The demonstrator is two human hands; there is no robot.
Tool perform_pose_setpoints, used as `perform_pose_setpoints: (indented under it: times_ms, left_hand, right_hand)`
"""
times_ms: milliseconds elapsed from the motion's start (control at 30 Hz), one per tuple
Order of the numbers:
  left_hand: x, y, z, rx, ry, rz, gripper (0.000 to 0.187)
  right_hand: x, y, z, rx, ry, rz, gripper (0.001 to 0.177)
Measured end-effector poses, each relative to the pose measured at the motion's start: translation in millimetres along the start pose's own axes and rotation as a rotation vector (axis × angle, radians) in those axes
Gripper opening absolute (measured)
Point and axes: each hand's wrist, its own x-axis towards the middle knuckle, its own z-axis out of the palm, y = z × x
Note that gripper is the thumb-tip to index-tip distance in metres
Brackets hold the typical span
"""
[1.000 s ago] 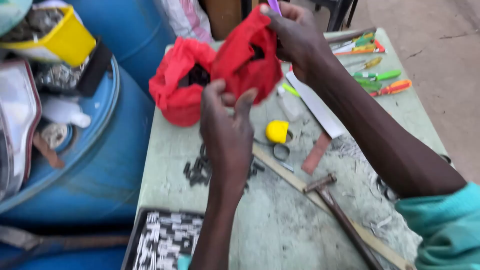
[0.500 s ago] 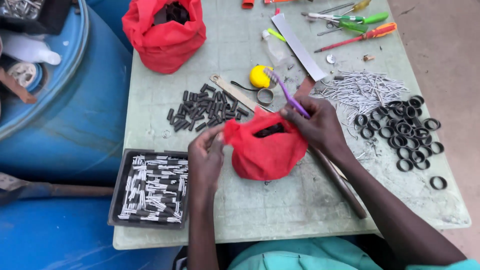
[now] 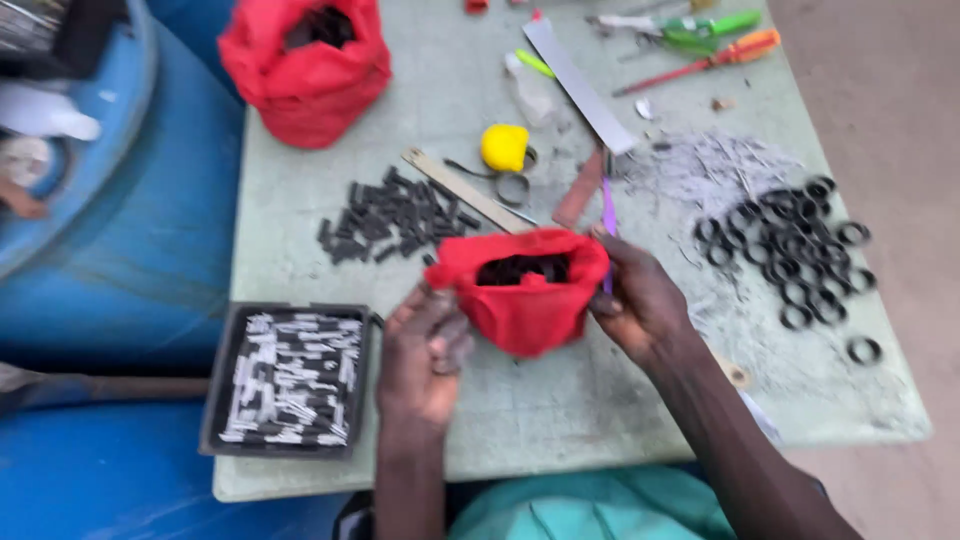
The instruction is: Cleaning small black cylindrical components with a toothbrush and placing them into a red bag on a workshop table.
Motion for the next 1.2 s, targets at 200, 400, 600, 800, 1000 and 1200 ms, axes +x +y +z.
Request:
perform_pose_setpoints:
  times_ms: [200, 400, 600, 800, 1000, 1200]
  left_hand:
    - [-19.7, -12.3, -10.3, -0.131, -0.038, -0.227, 0.023]
    - [-43.9, 1.0, 10.4, 0.728, 0.035, 0.074, 0.04]
    - [-20.6, -23.7, -19.0, -0.454, -0.087, -0.287, 0.029]
    - [-47.5, 8.6, 5.6, 0.138, 0.15, -0.178, 0.044]
    - [-64.6, 16.8, 21.9, 1.013, 0.359, 0.038, 0.065]
    - [-38.7, -12.5, -5.5, 0.673, 0.281, 0.14, 0.011]
  right_hand:
    - [-11.1, -6.9, 15.9, 0.066, -0.045, 0.001, 0.021]
    - [-18.6, -9.9, 13.1, 0.173, -0.264, -0.043, 0.025]
    - [-16.4, -2.7, 4.6, -0.233, -0.07, -0.09, 0.016]
    - [-66.7, -39.4, 20.4, -1.206, 0.046, -0.797, 0.01]
    - [-63.2, -28.4, 38.8, -1.502, -0.409, -0.706, 0.03]
    - [-54.4, -16.1, 53.0, -1.837, -0.403, -0.325, 0.096]
